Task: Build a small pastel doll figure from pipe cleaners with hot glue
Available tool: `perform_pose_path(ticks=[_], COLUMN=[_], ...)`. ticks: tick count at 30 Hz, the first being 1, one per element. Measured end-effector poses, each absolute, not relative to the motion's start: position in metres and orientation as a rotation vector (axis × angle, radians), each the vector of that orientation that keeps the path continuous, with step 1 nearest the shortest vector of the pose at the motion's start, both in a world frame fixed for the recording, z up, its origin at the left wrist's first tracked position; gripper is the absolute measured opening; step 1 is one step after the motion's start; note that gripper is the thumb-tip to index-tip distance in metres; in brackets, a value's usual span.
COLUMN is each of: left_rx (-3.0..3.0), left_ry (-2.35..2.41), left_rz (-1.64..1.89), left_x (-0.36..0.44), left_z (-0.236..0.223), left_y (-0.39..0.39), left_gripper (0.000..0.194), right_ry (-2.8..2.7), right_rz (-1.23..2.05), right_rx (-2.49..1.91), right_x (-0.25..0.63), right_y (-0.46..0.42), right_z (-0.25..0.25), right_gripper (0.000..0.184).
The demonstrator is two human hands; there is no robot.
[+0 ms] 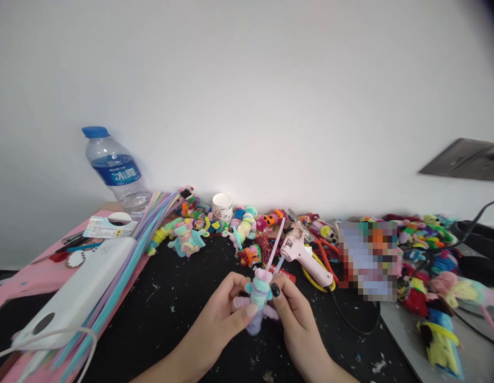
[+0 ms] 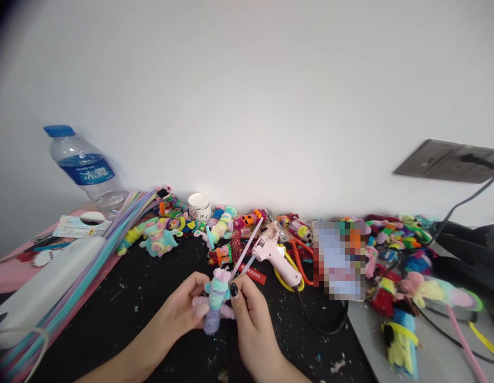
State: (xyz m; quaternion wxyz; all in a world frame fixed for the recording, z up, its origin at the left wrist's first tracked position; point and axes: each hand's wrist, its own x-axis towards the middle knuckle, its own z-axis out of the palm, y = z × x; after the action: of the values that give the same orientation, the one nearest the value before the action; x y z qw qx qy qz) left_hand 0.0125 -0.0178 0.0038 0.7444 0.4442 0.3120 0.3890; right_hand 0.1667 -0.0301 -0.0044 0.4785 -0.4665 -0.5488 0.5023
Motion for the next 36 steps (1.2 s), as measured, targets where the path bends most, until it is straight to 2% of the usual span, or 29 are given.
perform_pose_path(ticks=[3,7,11,17,24,36], left_rx=[1.047,1.371,1.615,1.783,2.045,2.136], left_ry=[0.738,1.037,1.175,1.191,1.138,0.999], left_rz=[0.85,0.884,0.899,0.953,0.904,1.006], left_x=[0.012,0.008,0.005,0.004,0.001,-0.001], left_z=[0.005,0.008,0.005,0.0,0.007,-0.007], left_y=[-0.02,-0.021,-0.023,-0.026,-0.026,-0.028], left_gripper=[0.019,0.012,0.011,0.017,0.013,0.029], right_ry=[-1.398,-1.409,-1.46,-1.574,-1.601,-1.601], right_rz=[1.213,1.182,1.222,1.168,1.116,1.109], right_rx=[-1.158,-1.13,-1.019,-1.043,-1.045,-1.071], right_x=[0.168,0.172,0.175,0.173,0.172,0.17], right_y=[-0.03,-0.031,-0.034,-0.037,-0.039,-0.037], right_z=[-0.005,-0.001,0.002,0.0,0.001,0.0], right_gripper=[0.018,0.012,0.024,0.026,0.027,0.019])
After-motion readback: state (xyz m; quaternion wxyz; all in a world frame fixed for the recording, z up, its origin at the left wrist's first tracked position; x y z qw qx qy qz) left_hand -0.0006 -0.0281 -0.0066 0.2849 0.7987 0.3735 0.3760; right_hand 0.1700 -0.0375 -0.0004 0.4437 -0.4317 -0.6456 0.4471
